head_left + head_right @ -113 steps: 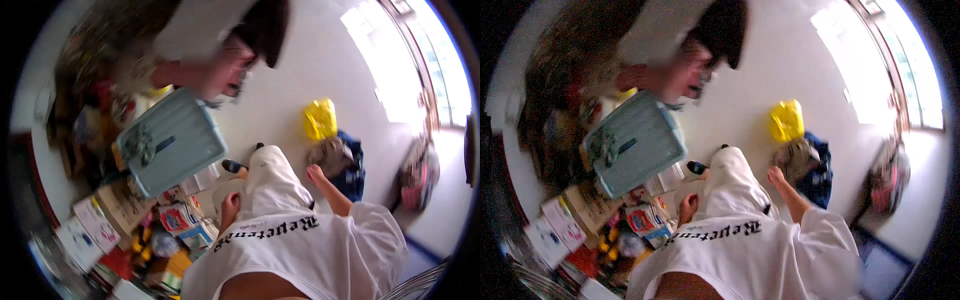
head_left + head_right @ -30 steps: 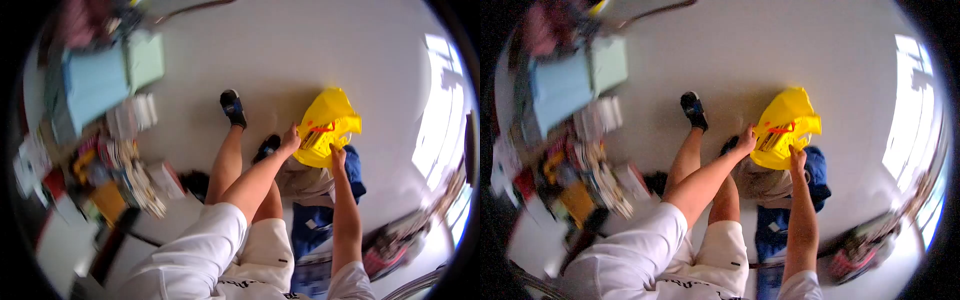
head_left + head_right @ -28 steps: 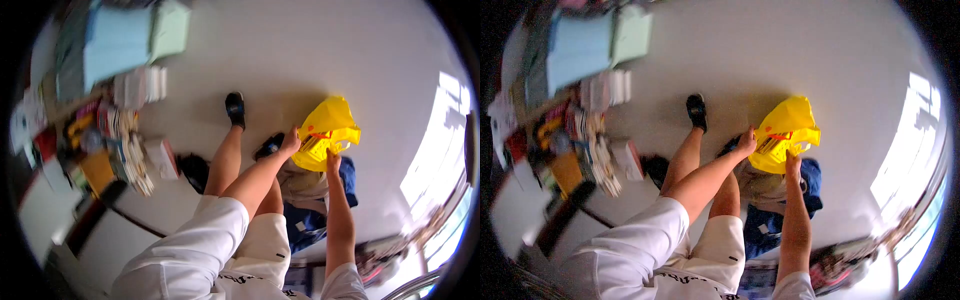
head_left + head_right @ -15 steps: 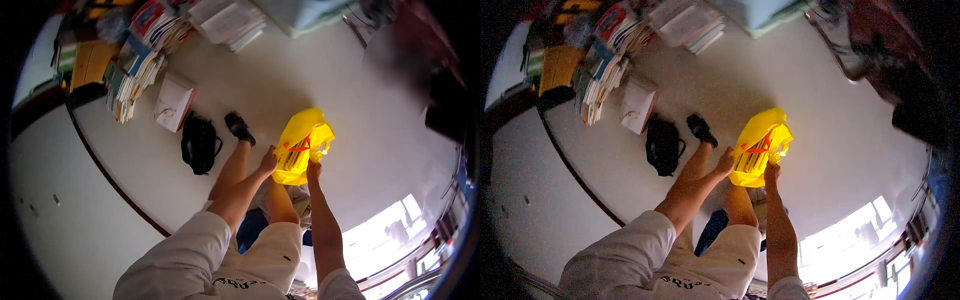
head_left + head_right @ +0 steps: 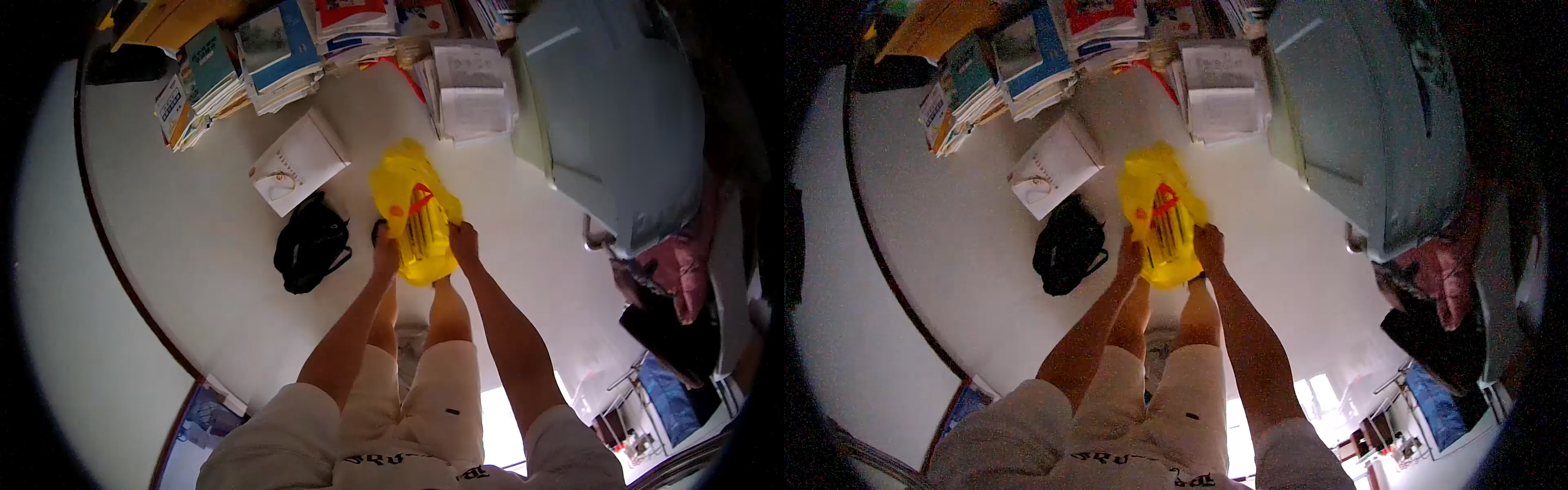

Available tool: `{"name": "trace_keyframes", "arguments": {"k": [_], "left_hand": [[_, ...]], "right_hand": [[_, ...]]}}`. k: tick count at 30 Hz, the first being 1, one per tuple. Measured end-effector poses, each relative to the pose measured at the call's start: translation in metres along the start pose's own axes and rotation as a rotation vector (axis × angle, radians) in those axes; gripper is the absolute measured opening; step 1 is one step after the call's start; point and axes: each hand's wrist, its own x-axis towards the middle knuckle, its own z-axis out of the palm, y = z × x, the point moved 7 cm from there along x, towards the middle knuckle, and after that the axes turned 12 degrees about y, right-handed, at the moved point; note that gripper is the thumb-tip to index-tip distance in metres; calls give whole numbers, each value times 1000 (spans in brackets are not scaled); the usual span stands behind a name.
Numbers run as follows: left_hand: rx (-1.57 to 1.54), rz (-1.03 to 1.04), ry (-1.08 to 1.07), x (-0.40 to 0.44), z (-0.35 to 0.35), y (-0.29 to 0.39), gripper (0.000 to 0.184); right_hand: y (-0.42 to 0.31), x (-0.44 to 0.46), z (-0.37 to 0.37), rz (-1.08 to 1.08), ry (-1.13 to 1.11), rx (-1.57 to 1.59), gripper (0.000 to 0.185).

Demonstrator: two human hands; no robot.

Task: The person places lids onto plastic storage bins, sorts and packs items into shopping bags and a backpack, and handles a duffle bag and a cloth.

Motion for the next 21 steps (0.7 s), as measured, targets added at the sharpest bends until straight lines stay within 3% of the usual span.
{"name": "trace_keyframes", "arguments": {"k": [1,2,4,5,7,9,11,12,15,17,19,20,21], "left_hand": [[-227,-79,48,26,-3,16,38],[-240,-87,52,47,-11,31,38],[49,-18,-1,87,-32,83,28],[37,-21,7,103,-29,96,28],[-350,-45,36,122,-30,115,23],[-294,-128,130,140,-17,125,24],[-532,-156,220,144,-14,134,23],[-612,-220,240,145,-11,138,25],[-733,-267,308,151,-7,150,29],[-782,-222,303,160,1,145,34],[-945,-343,310,157,9,152,38],[-953,-341,315,160,13,158,43],[-1049,-522,311,162,15,182,37]], "right_hand": [[-28,15,9,-82,3,-22,35],[-47,30,16,-90,0,-35,35],[-108,60,29,-99,-80,-5,35],[-130,78,33,-110,-82,-13,35],[-155,109,66,-305,-194,-217,36],[-179,144,90,-365,-249,-325,37],[-225,152,96,-517,-351,-531,38],[-225,163,112,-676,-297,-532,38],[-271,192,101,-629,-204,-371,45],[-296,207,110,-720,-252,-420,43],[-321,224,124,-741,-189,-344,42],[-335,225,133,-771,-304,-401,41],[-346,228,139,-773,-313,-402,41]]}}
